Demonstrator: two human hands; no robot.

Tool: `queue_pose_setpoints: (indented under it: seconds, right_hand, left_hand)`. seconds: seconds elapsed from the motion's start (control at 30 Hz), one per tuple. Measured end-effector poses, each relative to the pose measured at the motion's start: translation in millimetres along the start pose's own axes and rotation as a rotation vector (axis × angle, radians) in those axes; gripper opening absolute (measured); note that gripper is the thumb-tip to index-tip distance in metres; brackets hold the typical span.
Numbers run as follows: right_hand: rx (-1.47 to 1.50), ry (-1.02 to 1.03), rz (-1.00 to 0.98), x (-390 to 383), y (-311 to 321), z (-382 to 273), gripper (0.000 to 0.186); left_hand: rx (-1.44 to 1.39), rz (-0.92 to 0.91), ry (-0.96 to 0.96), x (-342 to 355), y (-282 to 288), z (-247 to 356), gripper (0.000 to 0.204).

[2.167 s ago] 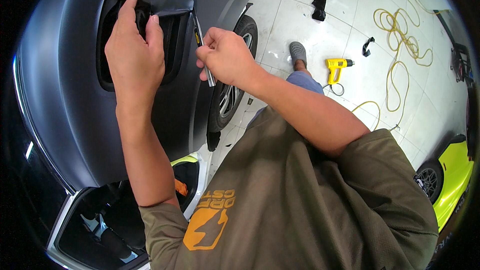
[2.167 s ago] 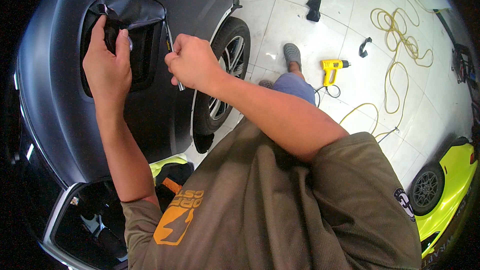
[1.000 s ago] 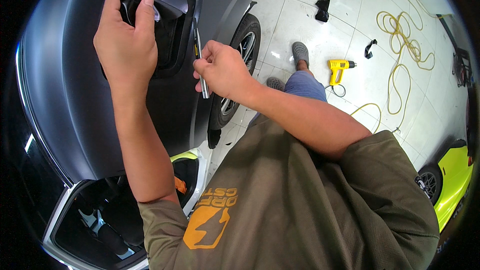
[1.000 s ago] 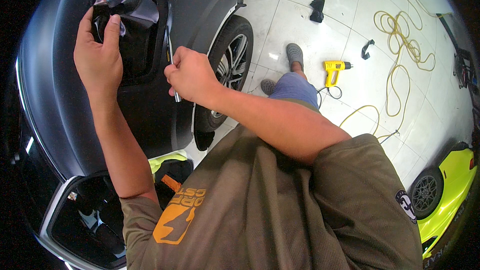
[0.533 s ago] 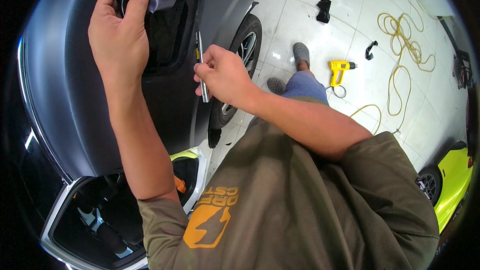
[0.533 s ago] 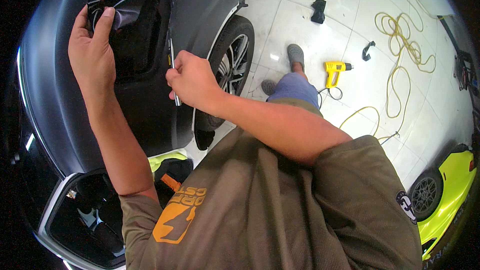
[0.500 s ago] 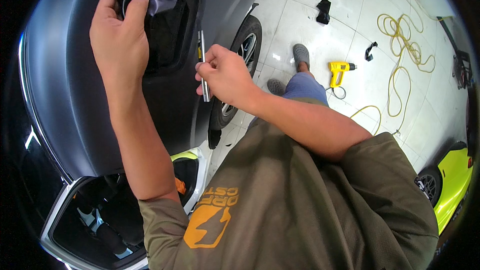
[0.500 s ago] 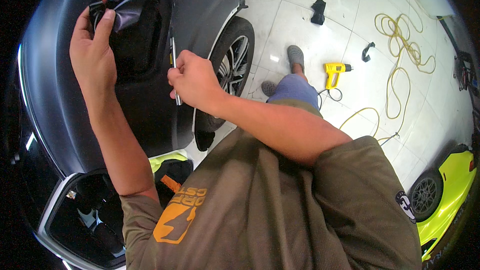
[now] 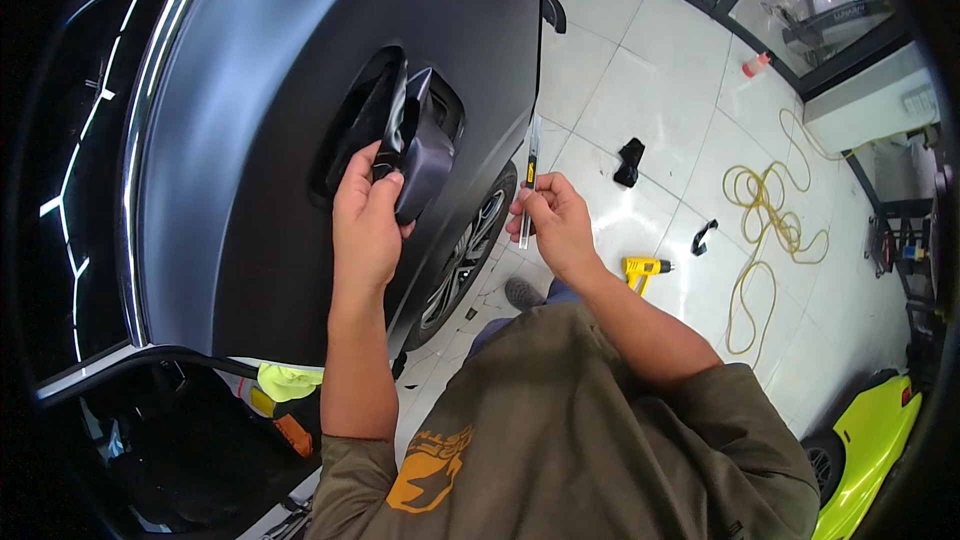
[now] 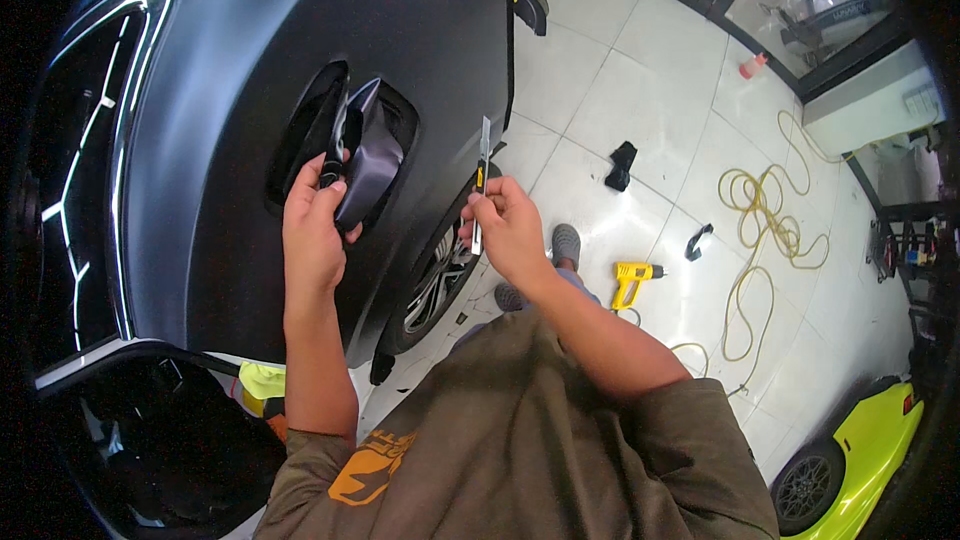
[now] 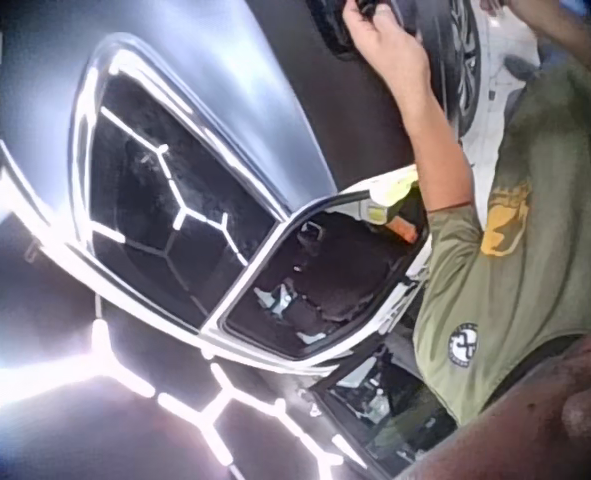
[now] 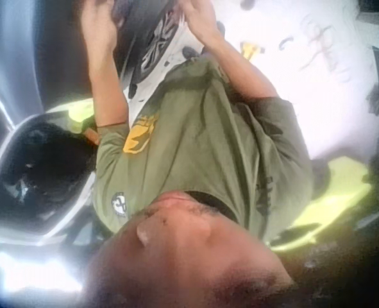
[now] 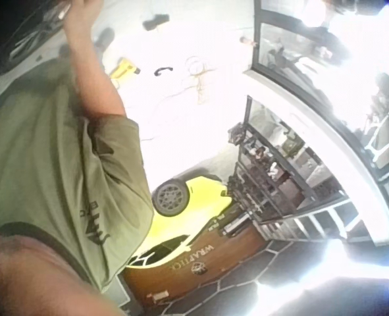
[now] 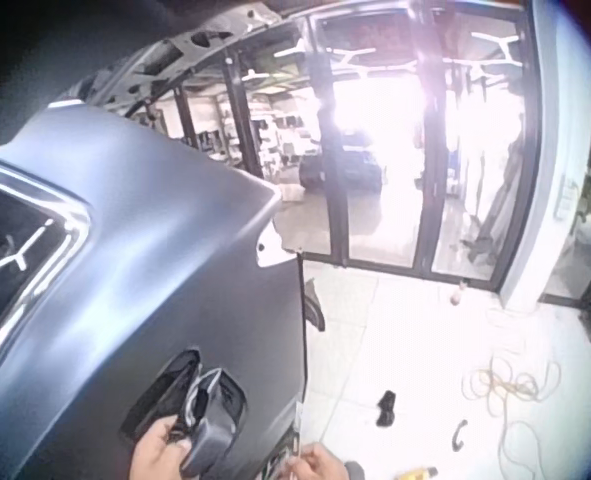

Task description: The person applies a matte vinyl wrap to the rear quarter panel of a silver car. They use a heat gun to warm the material, a squeegee to smooth it, and a knife to trim the edges and cut around the fuel door. The person also wipes the surface with a cloth.

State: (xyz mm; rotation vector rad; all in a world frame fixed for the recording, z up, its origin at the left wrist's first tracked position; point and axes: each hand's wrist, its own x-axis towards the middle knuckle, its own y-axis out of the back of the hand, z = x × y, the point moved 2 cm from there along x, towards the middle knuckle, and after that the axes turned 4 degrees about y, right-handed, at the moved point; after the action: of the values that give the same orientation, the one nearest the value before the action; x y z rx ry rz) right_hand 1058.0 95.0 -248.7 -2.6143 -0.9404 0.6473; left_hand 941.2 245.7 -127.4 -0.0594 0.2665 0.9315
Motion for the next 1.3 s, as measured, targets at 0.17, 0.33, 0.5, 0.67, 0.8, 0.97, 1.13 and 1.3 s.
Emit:
queue_pose_setpoints:
  seconds: [0.17,0.33,0.5,0.67,0.8,0.97,1.13,1.3]
  right_hand:
    - [-0.033,-0.018,-0.042,4,7,-5,0.012]
    - [-0.035,-0.031,-0.057,9,15,-16,0.011]
    - [-0.012,0.017,-0.081,25,39,-30,0.011]
    - [-0.041,0.076,-0.141,67,62,-62,0.014]
    - [-0.129,0.217,-0.179,111,85,-109,0.015]
    - [-0.157,0.305,-0.147,150,129,-148,0.014]
    - [-0.191,0.346,-0.120,169,161,-164,0.015]
    - [-0.239,0.430,-0.316,184,145,-173,0.024]
  left_hand:
    - [-0.665,-0.284,0.212,3,16,8,0.036]
    - [-1.298,-0.547,0.404,8,31,-11,0.035]
    - [-1.293,-0.608,0.348,3,14,-24,0.038]
    - [-1.133,-0.474,0.347,3,20,-32,0.030]
    - [-0.925,-0.295,0.346,-5,30,-23,0.028]
    - [-0.380,0.069,0.335,-20,19,5,0.024]
    - [0.032,0.750,0.151,-73,17,12,0.026]
    - [0.222,0.666,-0.090,-106,-21,-26,0.023]
